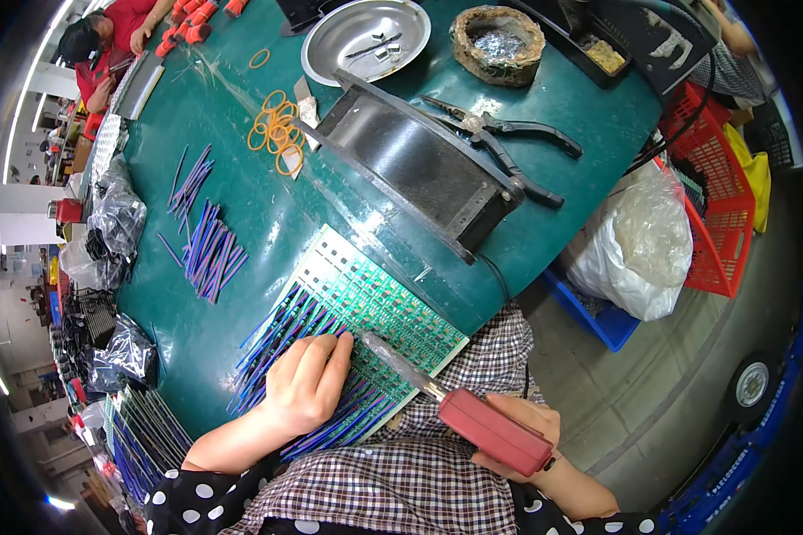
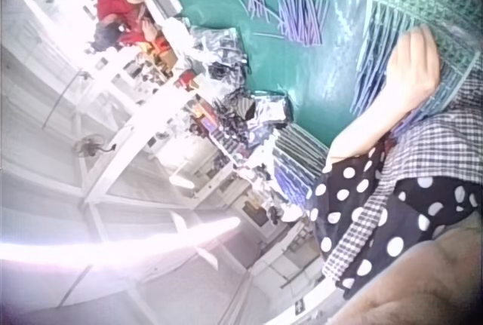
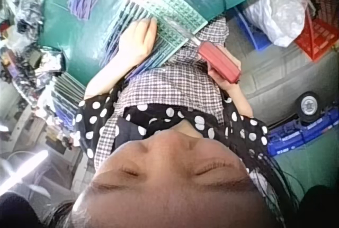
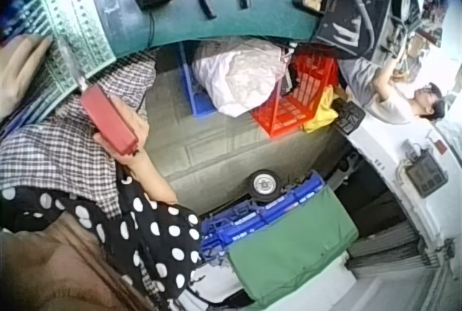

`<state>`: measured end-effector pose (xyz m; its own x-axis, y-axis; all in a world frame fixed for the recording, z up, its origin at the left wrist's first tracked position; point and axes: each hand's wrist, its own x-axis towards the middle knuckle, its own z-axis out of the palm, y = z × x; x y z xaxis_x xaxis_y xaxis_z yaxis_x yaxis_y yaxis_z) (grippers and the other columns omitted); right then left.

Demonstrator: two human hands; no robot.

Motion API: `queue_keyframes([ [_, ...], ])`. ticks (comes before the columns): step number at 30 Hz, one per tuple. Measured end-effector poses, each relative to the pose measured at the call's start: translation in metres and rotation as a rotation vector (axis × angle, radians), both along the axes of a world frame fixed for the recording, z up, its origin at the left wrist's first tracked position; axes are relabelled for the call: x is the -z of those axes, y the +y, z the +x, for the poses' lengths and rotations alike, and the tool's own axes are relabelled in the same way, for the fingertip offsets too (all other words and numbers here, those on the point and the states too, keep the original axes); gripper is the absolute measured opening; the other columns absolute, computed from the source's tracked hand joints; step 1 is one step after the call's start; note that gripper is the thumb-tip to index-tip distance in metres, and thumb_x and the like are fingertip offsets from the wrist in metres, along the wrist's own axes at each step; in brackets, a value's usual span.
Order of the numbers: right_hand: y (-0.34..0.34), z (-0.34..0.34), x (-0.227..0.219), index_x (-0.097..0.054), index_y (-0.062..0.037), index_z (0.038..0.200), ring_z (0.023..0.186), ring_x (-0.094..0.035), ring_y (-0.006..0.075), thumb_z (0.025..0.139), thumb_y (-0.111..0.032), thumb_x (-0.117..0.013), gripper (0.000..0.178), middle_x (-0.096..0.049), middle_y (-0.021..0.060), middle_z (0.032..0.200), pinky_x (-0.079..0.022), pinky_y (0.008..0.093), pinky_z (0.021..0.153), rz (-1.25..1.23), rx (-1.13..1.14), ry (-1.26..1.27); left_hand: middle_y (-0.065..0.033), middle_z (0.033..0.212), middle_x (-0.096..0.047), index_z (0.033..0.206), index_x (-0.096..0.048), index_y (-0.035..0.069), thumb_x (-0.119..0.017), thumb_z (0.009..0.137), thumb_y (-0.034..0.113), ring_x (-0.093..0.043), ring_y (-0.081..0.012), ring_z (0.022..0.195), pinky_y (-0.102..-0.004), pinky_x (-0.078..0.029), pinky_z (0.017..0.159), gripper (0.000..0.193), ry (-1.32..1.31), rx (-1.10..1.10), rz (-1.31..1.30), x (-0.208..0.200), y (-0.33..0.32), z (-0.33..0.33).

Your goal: The person solders wires onto a circuit board using a soldering iron and solder from a spool, then trims the wires with wire cutters.

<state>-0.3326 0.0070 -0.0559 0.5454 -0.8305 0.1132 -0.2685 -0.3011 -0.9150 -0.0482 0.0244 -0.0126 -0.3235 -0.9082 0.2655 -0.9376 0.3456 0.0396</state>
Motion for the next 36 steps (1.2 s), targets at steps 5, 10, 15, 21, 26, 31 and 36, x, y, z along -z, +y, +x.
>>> queue_keyframes([
  [5, -0.004, 0.006, -0.004, -0.059, -0.0031, 0.111, 0.068, -0.063, 0.0190, 0.083, -0.055, -0.059, 0.059, -0.064, 0.0025, 0.071, -0.048, 0.0301, 0.059, -0.120, 0.042, 0.041, -0.0112, 0.084, -0.059, 0.094, -0.064, -0.006, -0.064, 0.067, 0.002, -0.060, -0.0201, 0.069, -0.0264, -0.049, 0.057, 0.028, 0.015, -0.006, -0.006, 0.001, 0.000, 0.000],
  [10, -0.004, 0.000, -0.001, -0.057, 0.0060, 0.112, 0.072, -0.068, 0.0258, 0.066, -0.034, -0.083, 0.066, -0.067, 0.0158, 0.093, -0.055, 0.0321, 0.064, 0.063, -0.072, -0.069, -0.0118, 0.084, -0.059, 0.093, -0.064, -0.007, -0.063, 0.066, 0.002, -0.060, -0.0206, 0.069, -0.0266, -0.049, 0.059, 0.029, 0.018, 0.000, 0.013, 0.000, 0.000, 0.000],
  [15, -0.014, 0.009, -0.012, -0.054, 0.0053, 0.116, 0.068, -0.064, 0.0247, 0.080, -0.051, -0.065, 0.068, -0.066, 0.0072, 0.087, -0.049, 0.0318, 0.060, -0.089, -0.088, 0.004, -0.0121, 0.085, -0.059, 0.094, -0.064, -0.007, -0.062, 0.066, 0.003, -0.059, -0.0209, 0.070, -0.0267, -0.049, 0.059, 0.030, 0.000, -0.014, 0.025, 0.000, 0.001, -0.001],
  [21, -0.008, -0.002, -0.002, -0.052, 0.0028, 0.120, 0.065, -0.064, 0.0226, 0.077, -0.048, -0.069, 0.069, -0.066, 0.0062, 0.085, -0.050, 0.0315, 0.059, -0.073, -0.111, 0.023, -0.0102, 0.085, -0.060, 0.093, -0.064, -0.006, -0.062, 0.067, 0.005, -0.059, -0.0179, 0.071, -0.0238, -0.048, 0.057, 0.029, -0.031, -0.013, 0.020, -0.002, 0.001, -0.001],
  [26, -0.008, 0.003, -0.002, -0.057, 0.0062, 0.113, 0.070, -0.068, 0.0252, 0.065, -0.037, -0.082, 0.069, -0.067, 0.0151, 0.083, -0.054, 0.0295, 0.061, 0.106, -0.091, -0.093, -0.0126, 0.087, -0.059, 0.096, -0.063, -0.007, -0.061, 0.066, 0.005, -0.059, -0.0214, 0.071, -0.0270, -0.049, 0.058, 0.033, 0.003, -0.030, 0.042, 0.000, 0.001, -0.002],
  [31, -0.014, 0.006, -0.010, -0.057, 0.0069, 0.112, 0.071, -0.068, 0.0251, 0.066, -0.037, -0.082, 0.068, -0.067, 0.0153, 0.085, -0.055, 0.0302, 0.062, -0.015, -0.094, -0.035, -0.0073, 0.082, -0.059, 0.091, -0.064, -0.005, -0.063, 0.069, 0.005, -0.059, -0.0144, 0.070, -0.0210, -0.047, 0.056, 0.024, -0.067, -0.010, 0.008, -0.002, -0.001, 0.000],
  [36, -0.007, -0.003, 0.000, -0.057, 0.0082, 0.112, 0.072, -0.068, 0.0268, 0.069, -0.038, -0.079, 0.067, -0.066, 0.0163, 0.090, -0.055, 0.0317, 0.064, -0.146, -0.070, -0.023, -0.0126, 0.088, -0.059, 0.097, -0.064, -0.006, -0.060, 0.066, 0.005, -0.059, -0.0215, 0.072, -0.0271, -0.049, 0.059, 0.033, 0.001, -0.043, 0.031, 0.001, 0.003, -0.003],
])
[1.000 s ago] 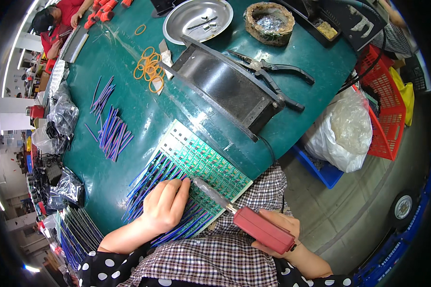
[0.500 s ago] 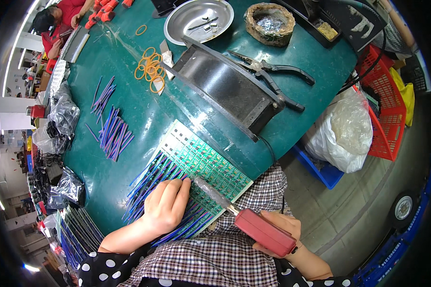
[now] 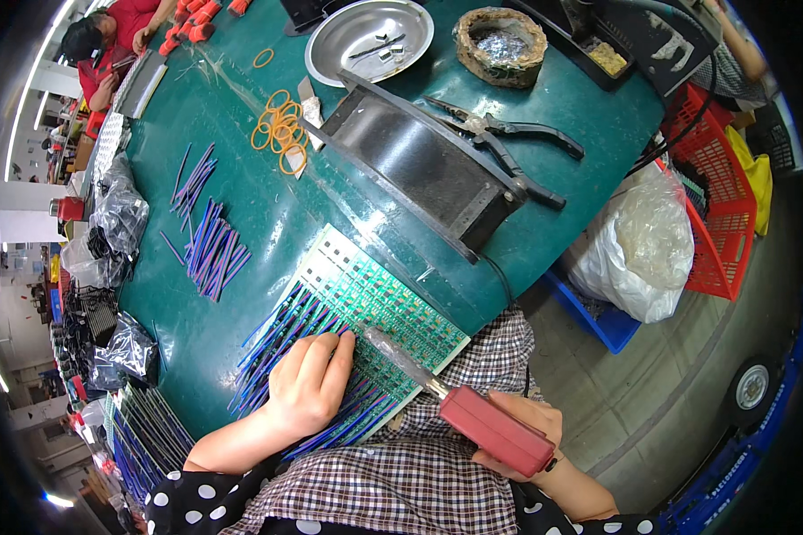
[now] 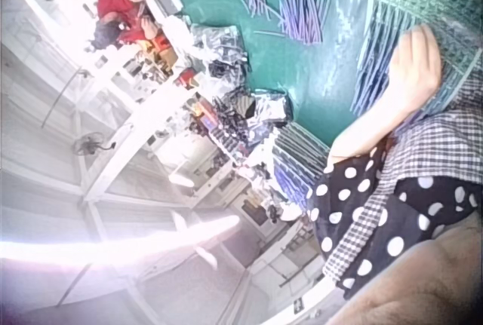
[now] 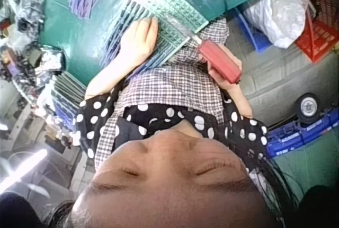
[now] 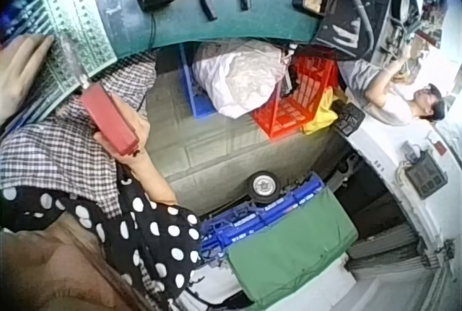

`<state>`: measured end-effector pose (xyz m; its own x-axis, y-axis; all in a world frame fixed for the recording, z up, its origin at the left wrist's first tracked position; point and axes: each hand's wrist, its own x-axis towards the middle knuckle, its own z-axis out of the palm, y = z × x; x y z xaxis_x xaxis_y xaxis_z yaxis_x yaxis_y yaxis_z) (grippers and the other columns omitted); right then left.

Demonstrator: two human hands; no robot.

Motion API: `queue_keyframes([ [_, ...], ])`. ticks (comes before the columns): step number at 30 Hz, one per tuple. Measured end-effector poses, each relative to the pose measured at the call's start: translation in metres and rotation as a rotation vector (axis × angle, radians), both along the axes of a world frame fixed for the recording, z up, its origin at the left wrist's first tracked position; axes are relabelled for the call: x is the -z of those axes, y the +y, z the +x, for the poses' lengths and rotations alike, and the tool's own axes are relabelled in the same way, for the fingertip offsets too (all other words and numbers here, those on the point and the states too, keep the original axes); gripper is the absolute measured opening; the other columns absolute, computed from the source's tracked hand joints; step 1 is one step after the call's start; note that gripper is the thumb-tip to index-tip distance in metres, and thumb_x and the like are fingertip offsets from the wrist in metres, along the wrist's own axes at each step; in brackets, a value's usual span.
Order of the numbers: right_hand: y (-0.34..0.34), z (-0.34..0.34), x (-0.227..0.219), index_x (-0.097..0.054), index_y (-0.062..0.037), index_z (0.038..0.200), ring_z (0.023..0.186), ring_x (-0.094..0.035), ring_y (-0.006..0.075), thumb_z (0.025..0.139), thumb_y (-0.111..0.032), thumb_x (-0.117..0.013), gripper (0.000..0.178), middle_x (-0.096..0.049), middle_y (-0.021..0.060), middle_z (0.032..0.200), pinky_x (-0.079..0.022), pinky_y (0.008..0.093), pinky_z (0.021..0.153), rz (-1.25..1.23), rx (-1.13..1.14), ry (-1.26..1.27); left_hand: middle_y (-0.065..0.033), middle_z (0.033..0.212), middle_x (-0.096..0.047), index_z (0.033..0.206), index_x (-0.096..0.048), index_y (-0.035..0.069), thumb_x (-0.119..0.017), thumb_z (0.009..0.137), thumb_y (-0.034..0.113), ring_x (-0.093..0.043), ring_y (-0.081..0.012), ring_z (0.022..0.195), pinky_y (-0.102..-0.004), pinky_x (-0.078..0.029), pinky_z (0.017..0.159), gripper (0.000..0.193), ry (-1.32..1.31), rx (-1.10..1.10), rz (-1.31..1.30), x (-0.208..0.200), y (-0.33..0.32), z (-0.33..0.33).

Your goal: The person solders wires onto a circuit board using a soldering iron and solder from a spool, then trims the wires with wire cutters.

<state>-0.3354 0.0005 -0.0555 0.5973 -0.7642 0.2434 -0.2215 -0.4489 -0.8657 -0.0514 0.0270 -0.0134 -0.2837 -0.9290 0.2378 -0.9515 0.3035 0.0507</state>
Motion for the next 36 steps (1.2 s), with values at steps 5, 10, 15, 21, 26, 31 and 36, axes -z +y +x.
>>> queue_keyframes([
  [5, 0.007, -0.006, 0.003, -0.057, 0.0090, 0.111, 0.073, -0.068, 0.0280, 0.069, -0.039, -0.079, 0.067, -0.066, 0.0165, 0.092, -0.056, 0.0326, 0.065, 0.066, 0.001, 0.011, -0.0123, 0.088, -0.059, 0.098, -0.064, -0.006, -0.060, 0.066, 0.005, -0.060, -0.0210, 0.072, -0.0267, -0.049, 0.058, 0.034, 0.007, -0.042, 0.025, -0.005, 0.000, -0.003],
  [10, 0.013, -0.014, 0.008, -0.058, 0.0086, 0.110, 0.075, -0.068, 0.0283, 0.069, -0.040, -0.079, 0.068, -0.066, 0.0166, 0.092, -0.056, 0.0334, 0.067, 0.268, -0.028, 0.025, -0.0123, 0.089, -0.058, 0.098, -0.064, -0.006, -0.061, 0.066, 0.005, -0.060, -0.0210, 0.072, -0.0262, -0.049, 0.057, 0.034, 0.010, -0.007, -0.025, -0.001, 0.002, -0.001],
  [15, 0.003, 0.002, -0.002, -0.059, 0.0040, 0.108, 0.070, -0.065, 0.0259, 0.075, -0.044, -0.072, 0.060, -0.066, 0.0109, 0.087, -0.051, 0.0328, 0.062, 0.033, 0.004, 0.059, -0.0122, 0.088, -0.058, 0.097, -0.064, -0.006, -0.061, 0.066, 0.005, -0.060, -0.0212, 0.072, -0.0264, -0.049, 0.057, 0.033, 0.006, 0.009, -0.017, 0.001, 0.001, -0.001],
  [21, 0.005, 0.005, -0.003, -0.055, 0.0007, 0.116, 0.069, -0.064, 0.0268, 0.079, -0.049, -0.066, 0.063, -0.065, 0.0099, 0.093, -0.050, 0.0348, 0.062, 0.066, 0.018, 0.030, -0.0105, 0.085, -0.058, 0.095, -0.065, -0.005, -0.062, 0.066, 0.004, -0.059, -0.0190, 0.069, -0.0255, -0.048, 0.055, 0.030, -0.023, 0.023, -0.038, 0.002, 0.000, -0.001],
  [26, 0.008, 0.002, -0.001, -0.059, -0.0015, 0.108, 0.066, -0.063, 0.0264, 0.080, -0.048, -0.065, 0.054, -0.064, 0.0087, 0.088, -0.049, 0.0345, 0.060, 0.049, 0.088, 0.022, -0.0087, 0.083, -0.057, 0.092, -0.065, -0.003, -0.064, 0.067, 0.004, -0.059, -0.0172, 0.068, -0.0244, -0.048, 0.054, 0.027, -0.020, 0.030, -0.057, 0.001, -0.001, 0.000],
  [31, 0.005, -0.008, 0.000, -0.055, 0.0075, 0.114, 0.074, -0.068, 0.0276, 0.070, -0.039, -0.079, 0.068, -0.066, 0.0161, 0.092, -0.056, 0.0338, 0.067, -0.003, -0.038, 0.069, -0.0083, 0.082, -0.057, 0.092, -0.066, -0.002, -0.064, 0.067, 0.004, -0.058, -0.0169, 0.068, -0.0242, -0.048, 0.054, 0.025, -0.037, 0.042, -0.056, 0.002, -0.001, 0.001],
  [36, 0.003, -0.002, -0.001, -0.055, 0.0071, 0.114, 0.073, -0.068, 0.0270, 0.069, -0.038, -0.080, 0.068, -0.066, 0.0162, 0.090, -0.056, 0.0333, 0.066, 0.024, -0.051, 0.064, -0.0088, 0.083, -0.057, 0.092, -0.065, -0.002, -0.064, 0.067, 0.004, -0.058, -0.0168, 0.067, -0.0243, -0.047, 0.054, 0.026, -0.023, 0.056, -0.053, 0.002, -0.002, 0.002],
])
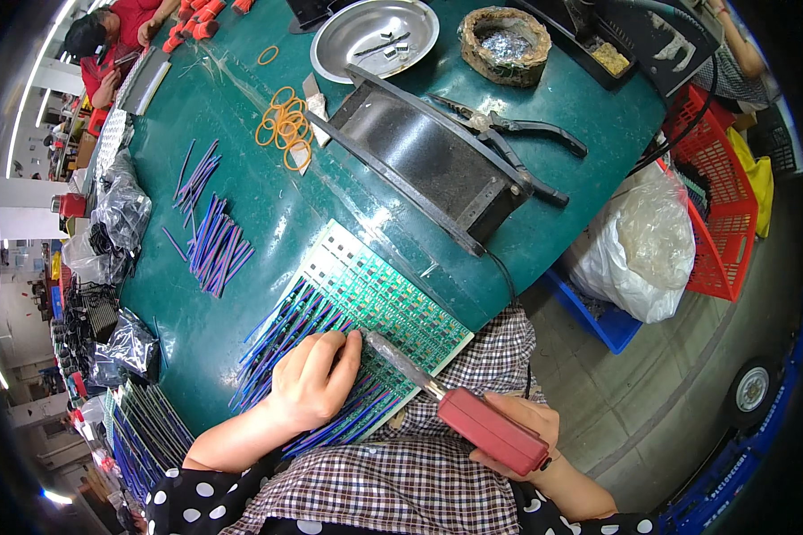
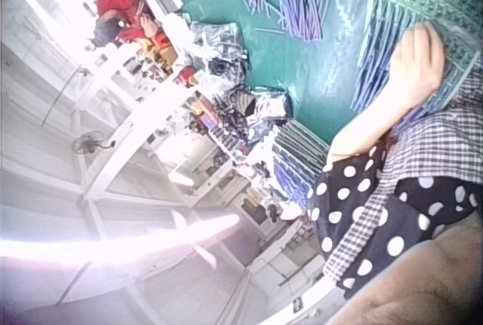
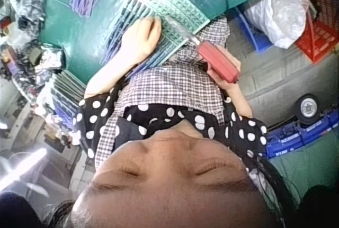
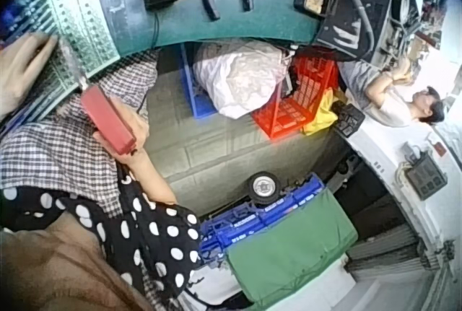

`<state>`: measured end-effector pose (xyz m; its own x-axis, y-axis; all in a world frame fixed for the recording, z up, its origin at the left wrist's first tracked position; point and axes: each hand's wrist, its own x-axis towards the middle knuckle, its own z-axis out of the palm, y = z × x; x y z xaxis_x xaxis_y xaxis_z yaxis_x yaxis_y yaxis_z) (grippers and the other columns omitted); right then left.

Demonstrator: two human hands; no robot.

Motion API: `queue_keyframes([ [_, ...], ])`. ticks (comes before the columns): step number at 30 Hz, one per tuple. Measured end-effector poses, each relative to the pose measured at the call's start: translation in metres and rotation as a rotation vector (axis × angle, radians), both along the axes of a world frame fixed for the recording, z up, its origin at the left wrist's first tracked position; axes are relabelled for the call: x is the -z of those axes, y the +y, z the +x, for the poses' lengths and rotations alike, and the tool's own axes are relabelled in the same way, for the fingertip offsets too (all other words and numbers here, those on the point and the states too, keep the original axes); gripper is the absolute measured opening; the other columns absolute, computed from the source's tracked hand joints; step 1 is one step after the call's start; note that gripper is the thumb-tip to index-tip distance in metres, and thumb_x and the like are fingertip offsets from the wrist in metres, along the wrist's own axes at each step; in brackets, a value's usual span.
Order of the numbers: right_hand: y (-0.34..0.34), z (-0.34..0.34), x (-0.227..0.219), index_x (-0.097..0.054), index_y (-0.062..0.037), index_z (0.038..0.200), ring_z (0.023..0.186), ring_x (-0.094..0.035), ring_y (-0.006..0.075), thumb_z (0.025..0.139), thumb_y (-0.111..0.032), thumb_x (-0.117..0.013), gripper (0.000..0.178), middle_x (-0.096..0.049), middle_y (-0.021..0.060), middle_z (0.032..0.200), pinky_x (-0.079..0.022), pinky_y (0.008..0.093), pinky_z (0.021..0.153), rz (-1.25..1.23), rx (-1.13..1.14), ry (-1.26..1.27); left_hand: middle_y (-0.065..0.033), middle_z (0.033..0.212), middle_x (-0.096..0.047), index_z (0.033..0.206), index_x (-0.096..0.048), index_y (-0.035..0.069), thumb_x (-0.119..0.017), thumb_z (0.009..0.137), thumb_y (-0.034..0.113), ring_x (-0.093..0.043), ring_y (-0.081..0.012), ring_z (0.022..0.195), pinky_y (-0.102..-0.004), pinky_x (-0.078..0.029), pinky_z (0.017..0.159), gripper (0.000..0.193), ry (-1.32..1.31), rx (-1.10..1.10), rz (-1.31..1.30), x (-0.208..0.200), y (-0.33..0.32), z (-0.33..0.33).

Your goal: The person solders wires onto a circuit board using a soldering iron and solder from a spool, then trims the wires with wire cutters.

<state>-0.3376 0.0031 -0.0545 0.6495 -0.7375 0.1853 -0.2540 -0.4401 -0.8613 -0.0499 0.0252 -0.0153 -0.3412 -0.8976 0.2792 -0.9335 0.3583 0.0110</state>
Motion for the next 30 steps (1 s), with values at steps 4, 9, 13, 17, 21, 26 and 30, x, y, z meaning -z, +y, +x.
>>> queue_keyframes([
  [4, -0.002, 0.006, -0.005, -0.056, 0.0070, 0.114, 0.070, -0.067, 0.0261, 0.068, -0.037, -0.081, 0.068, -0.066, 0.0158, 0.086, -0.055, 0.0319, 0.064, 0.053, 0.029, -0.066, -0.0093, 0.084, -0.058, 0.093, -0.064, -0.003, -0.063, 0.067, 0.004, -0.058, -0.0167, 0.067, -0.0244, -0.047, 0.054, 0.027, 0.024, 0.014, 0.020, 0.001, 0.000, 0.002],
  [9, 0.007, -0.003, 0.005, -0.057, 0.0058, 0.113, 0.069, -0.067, 0.0257, 0.069, -0.039, -0.080, 0.067, -0.066, 0.0150, 0.085, -0.055, 0.0313, 0.062, 0.062, 0.050, -0.065, -0.0098, 0.085, -0.058, 0.094, -0.064, -0.004, -0.063, 0.067, 0.005, -0.058, -0.0168, 0.068, -0.0245, -0.047, 0.054, 0.029, -0.027, 0.008, 0.026, -0.002, -0.001, 0.000],
  [13, 0.011, -0.003, 0.010, -0.059, 0.0051, 0.109, 0.067, -0.067, 0.0239, 0.071, -0.043, -0.077, 0.064, -0.066, 0.0129, 0.086, -0.054, 0.0300, 0.059, 0.074, 0.110, -0.094, -0.0103, 0.086, -0.059, 0.094, -0.063, -0.004, -0.062, 0.066, 0.005, -0.058, -0.0171, 0.069, -0.0240, -0.046, 0.053, 0.029, -0.069, 0.003, 0.024, -0.004, 0.002, 0.000],
  [17, 0.011, -0.014, 0.005, -0.059, 0.0082, 0.105, 0.057, -0.062, 0.0185, 0.076, -0.046, -0.072, 0.063, -0.064, 0.0075, 0.079, -0.048, 0.0266, 0.050, 0.195, 0.078, 0.084, -0.0103, 0.088, -0.058, 0.097, -0.062, -0.005, -0.060, 0.068, 0.007, -0.059, -0.0188, 0.076, -0.0250, -0.048, 0.060, 0.032, -0.041, -0.041, 0.129, -0.010, 0.003, -0.005],
  [21, 0.019, 0.000, 0.003, -0.051, 0.0131, 0.113, 0.052, -0.058, 0.0101, 0.074, -0.048, -0.074, 0.076, -0.061, 0.0040, 0.067, -0.046, 0.0213, 0.049, 0.600, 0.342, -0.314, -0.0111, 0.093, -0.061, 0.096, -0.063, 0.003, -0.068, 0.073, 0.004, -0.059, -0.0295, 0.082, -0.0379, -0.049, 0.071, 0.024, 0.359, -0.277, 0.291, -0.028, -0.001, 0.017],
  [26, 0.020, -0.002, 0.005, -0.041, 0.0118, 0.125, 0.056, -0.059, 0.0110, 0.072, -0.044, -0.078, 0.084, -0.063, 0.0072, 0.075, -0.048, 0.0226, 0.050, 0.654, 0.333, -0.325, -0.0141, 0.088, -0.062, 0.091, -0.064, 0.000, -0.067, 0.073, 0.000, -0.061, -0.0317, 0.082, -0.0374, -0.049, 0.072, 0.018, 0.225, -0.555, 0.046, -0.014, -0.019, 0.095],
  [30, 0.026, -0.003, 0.007, -0.038, 0.0068, 0.132, 0.060, -0.060, 0.0139, 0.071, -0.033, -0.082, 0.085, -0.064, 0.0127, 0.086, -0.050, 0.0245, 0.052, 0.738, 0.345, -0.426, -0.0140, 0.087, -0.061, 0.086, -0.062, -0.001, -0.066, 0.074, 0.001, -0.060, -0.0314, 0.081, -0.0386, -0.048, 0.071, 0.014, 0.076, -0.491, 0.127, -0.006, -0.022, 0.103],
])
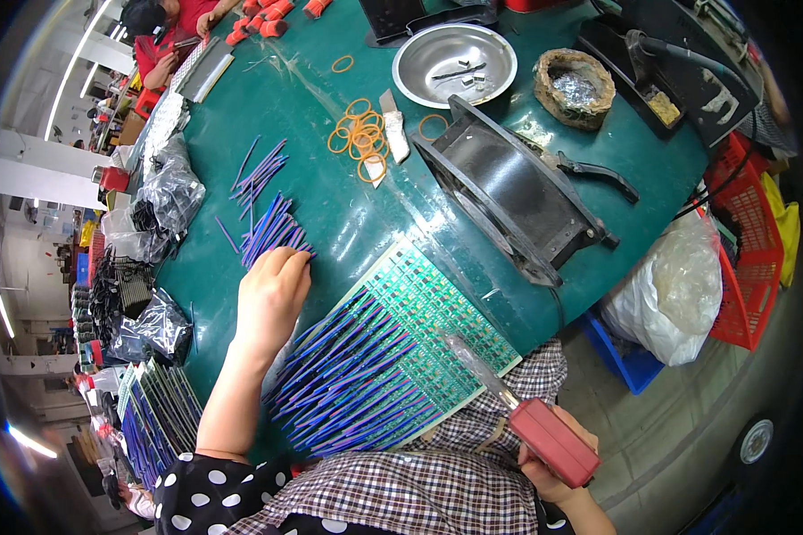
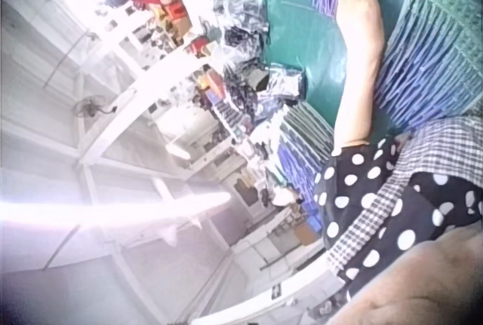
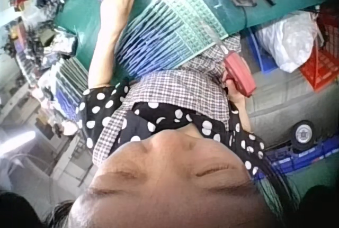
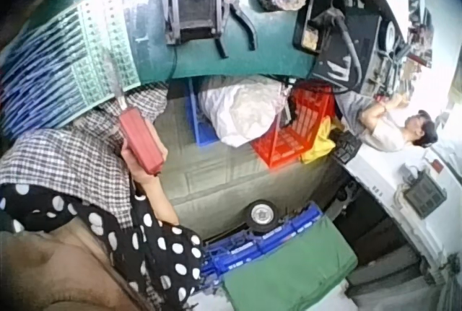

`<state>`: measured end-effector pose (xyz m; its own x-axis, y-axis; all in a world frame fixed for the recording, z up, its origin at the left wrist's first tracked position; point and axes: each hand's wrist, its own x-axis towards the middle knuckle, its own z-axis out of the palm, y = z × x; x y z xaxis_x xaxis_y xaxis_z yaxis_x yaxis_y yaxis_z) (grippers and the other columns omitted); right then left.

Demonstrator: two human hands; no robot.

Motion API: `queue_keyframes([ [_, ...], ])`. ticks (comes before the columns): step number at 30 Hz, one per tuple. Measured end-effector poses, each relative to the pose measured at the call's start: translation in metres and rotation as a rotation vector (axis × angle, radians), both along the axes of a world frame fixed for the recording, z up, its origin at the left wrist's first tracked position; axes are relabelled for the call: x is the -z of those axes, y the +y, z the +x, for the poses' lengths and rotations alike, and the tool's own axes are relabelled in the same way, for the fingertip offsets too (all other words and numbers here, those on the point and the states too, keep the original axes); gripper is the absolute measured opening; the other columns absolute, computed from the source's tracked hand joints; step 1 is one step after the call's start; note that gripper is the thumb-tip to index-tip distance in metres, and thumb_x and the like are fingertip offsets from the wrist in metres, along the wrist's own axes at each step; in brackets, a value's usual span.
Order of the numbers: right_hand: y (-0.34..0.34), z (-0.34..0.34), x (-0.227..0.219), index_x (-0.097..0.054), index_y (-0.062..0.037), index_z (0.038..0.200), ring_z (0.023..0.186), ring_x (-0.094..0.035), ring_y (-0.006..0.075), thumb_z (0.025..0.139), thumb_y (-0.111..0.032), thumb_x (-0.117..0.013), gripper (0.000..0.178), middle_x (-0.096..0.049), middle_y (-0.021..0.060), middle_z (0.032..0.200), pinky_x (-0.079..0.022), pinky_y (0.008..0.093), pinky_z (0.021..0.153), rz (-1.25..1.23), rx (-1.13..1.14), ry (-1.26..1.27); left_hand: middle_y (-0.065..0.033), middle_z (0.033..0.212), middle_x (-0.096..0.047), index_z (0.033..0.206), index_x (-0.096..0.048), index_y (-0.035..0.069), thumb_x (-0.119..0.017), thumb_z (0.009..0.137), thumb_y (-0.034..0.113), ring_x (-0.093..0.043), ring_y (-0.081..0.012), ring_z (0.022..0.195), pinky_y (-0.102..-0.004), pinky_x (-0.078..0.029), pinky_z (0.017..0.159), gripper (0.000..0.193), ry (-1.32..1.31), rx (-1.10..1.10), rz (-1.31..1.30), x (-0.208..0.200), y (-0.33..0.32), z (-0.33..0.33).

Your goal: The person solders wires onto a circuit board using a soldering iron and solder from a spool, then trims the wires with wire cutters.

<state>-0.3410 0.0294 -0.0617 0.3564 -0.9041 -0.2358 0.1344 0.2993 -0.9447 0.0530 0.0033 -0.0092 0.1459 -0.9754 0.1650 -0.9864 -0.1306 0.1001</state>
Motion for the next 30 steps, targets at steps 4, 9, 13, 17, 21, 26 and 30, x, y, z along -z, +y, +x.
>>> queue_keyframes([
  [4, 0.001, 0.001, 0.000, -0.037, 0.0057, 0.134, 0.060, -0.061, 0.0146, 0.072, -0.030, -0.082, 0.085, -0.064, 0.0137, 0.087, -0.050, 0.0251, 0.052, 0.006, 0.007, -0.024, -0.0141, 0.084, -0.060, 0.084, -0.060, -0.001, -0.063, 0.074, -0.001, -0.060, -0.0301, 0.078, -0.0350, -0.049, 0.069, 0.011, 0.053, 0.043, -0.064, 0.001, -0.006, 0.009],
  [9, 0.000, -0.003, -0.001, -0.038, 0.0068, 0.132, 0.061, -0.061, 0.0135, 0.073, -0.035, -0.079, 0.083, -0.064, 0.0120, 0.083, -0.050, 0.0243, 0.053, -0.028, -0.017, 0.016, -0.0043, 0.079, -0.060, 0.092, -0.059, 0.000, -0.057, 0.089, 0.003, -0.058, -0.0110, 0.068, -0.0227, -0.047, 0.062, 0.006, 1.314, -0.359, -0.104, 0.000, -0.003, 0.013],
  [13, 0.001, -0.006, -0.004, -0.039, 0.0091, 0.129, 0.060, -0.061, 0.0133, 0.075, -0.035, -0.078, 0.080, -0.064, 0.0101, 0.081, -0.050, 0.0250, 0.054, -0.040, 0.016, -0.005, -0.0033, 0.076, -0.059, 0.093, -0.060, -0.001, -0.059, 0.088, 0.004, -0.056, -0.0094, 0.063, -0.0211, -0.044, 0.054, 0.007, 1.480, -0.372, -0.051, -0.008, -0.005, -0.004],
  [17, 0.003, -0.015, 0.003, -0.045, 0.0096, 0.123, 0.060, -0.063, 0.0158, 0.076, -0.033, -0.075, 0.070, -0.065, 0.0092, 0.080, -0.051, 0.0276, 0.056, -0.237, -0.079, 0.255, 0.0001, 0.078, -0.060, 0.093, -0.063, 0.000, -0.063, 0.086, 0.005, -0.056, -0.0067, 0.066, -0.0213, -0.045, 0.056, 0.008, 1.393, -0.307, 0.090, -0.031, 0.004, -0.040],
  [21, 0.001, -0.016, -0.001, -0.055, 0.0066, 0.114, 0.063, -0.065, 0.0188, 0.076, -0.025, -0.072, 0.052, -0.065, 0.0084, 0.079, -0.052, 0.0304, 0.059, -0.345, -0.096, 0.414, -0.0083, 0.084, -0.060, 0.092, -0.065, 0.001, -0.069, 0.073, 0.000, -0.060, -0.0207, 0.071, -0.0272, -0.048, 0.058, 0.019, 0.574, 0.279, -0.012, -0.027, 0.020, -0.093],
  [26, 0.000, -0.020, 0.000, -0.055, 0.0097, 0.113, 0.066, -0.066, 0.0210, 0.075, -0.042, -0.075, 0.067, -0.066, 0.0099, 0.081, -0.053, 0.0304, 0.060, -0.269, -0.176, 0.312, -0.0117, 0.084, -0.058, 0.095, -0.064, -0.006, -0.068, 0.066, -0.002, -0.060, -0.0229, 0.069, -0.0297, -0.050, 0.057, 0.030, 0.165, 0.438, -0.104, 0.000, 0.029, -0.107],
  [30, -0.005, -0.015, -0.001, -0.056, 0.0088, 0.112, 0.069, -0.067, 0.0228, 0.073, -0.042, -0.076, 0.067, -0.066, 0.0117, 0.083, -0.054, 0.0305, 0.062, -0.199, -0.169, 0.245, -0.0126, 0.085, -0.058, 0.097, -0.064, -0.007, -0.066, 0.067, -0.001, -0.060, -0.0229, 0.070, -0.0291, -0.051, 0.058, 0.030, 0.090, 0.460, -0.083, 0.005, 0.027, -0.110],
])
